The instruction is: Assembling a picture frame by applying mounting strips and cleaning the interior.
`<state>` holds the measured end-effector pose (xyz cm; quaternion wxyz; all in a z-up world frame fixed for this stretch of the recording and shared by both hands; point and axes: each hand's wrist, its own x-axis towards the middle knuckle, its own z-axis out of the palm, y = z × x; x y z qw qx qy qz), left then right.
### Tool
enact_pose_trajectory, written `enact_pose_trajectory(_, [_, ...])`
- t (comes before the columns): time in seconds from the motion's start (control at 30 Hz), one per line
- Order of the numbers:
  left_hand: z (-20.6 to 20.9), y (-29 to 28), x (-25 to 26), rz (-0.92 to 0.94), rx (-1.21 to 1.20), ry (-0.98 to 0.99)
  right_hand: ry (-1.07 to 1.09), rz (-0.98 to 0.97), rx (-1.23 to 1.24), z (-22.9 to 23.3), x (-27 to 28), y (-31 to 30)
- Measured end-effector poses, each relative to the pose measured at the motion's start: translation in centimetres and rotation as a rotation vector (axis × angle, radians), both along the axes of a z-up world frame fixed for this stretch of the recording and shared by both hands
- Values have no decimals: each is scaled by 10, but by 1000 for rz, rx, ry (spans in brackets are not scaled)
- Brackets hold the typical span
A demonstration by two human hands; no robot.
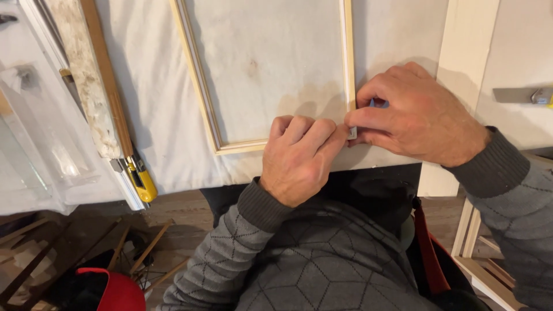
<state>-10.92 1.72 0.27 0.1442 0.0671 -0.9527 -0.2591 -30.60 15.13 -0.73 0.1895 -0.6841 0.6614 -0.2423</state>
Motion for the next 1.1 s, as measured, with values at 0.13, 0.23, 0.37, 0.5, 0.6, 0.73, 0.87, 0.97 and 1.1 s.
enact_pose_trajectory(0.13, [-1, -2, -2, -22, -38, 33, 9, -5, 1, -2, -2, -2])
enact_pose_trajectory(0.23, [-2, -1, -1, -18, -48, 28, 8, -8, 9, -2, 0, 0])
enact_pose_trajectory(0.37, [-6, -1, 3, 9, -38, 31, 19, 3, 4, -1, -1, -1])
enact_pose_trajectory(0.5, [-5, -7, 14, 58, 6, 69, 24, 13, -22, 0, -1, -2])
enact_pose_trajectory(0.6, [-6, -13, 27, 113, 3, 83, 18, 7, -23, 3, 1, -2])
enact_pose_trajectory(0.73, [-9, -25, 42, 174, -51, 78, 1, -2, -38, 3, 2, -4])
enact_pose_trajectory(0.87, [-12, -27, 44, 172, -65, 81, 18, -3, -32, 1, 1, -2])
enact_pose_trajectory(0.97, [-13, -25, 47, 177, -86, 68, 22, 22, -20, 1, 2, -2])
enact_pose_trajectory(1.1, [-13, -28, 45, 166, -96, 53, 29, 20, 3, 0, 1, -6])
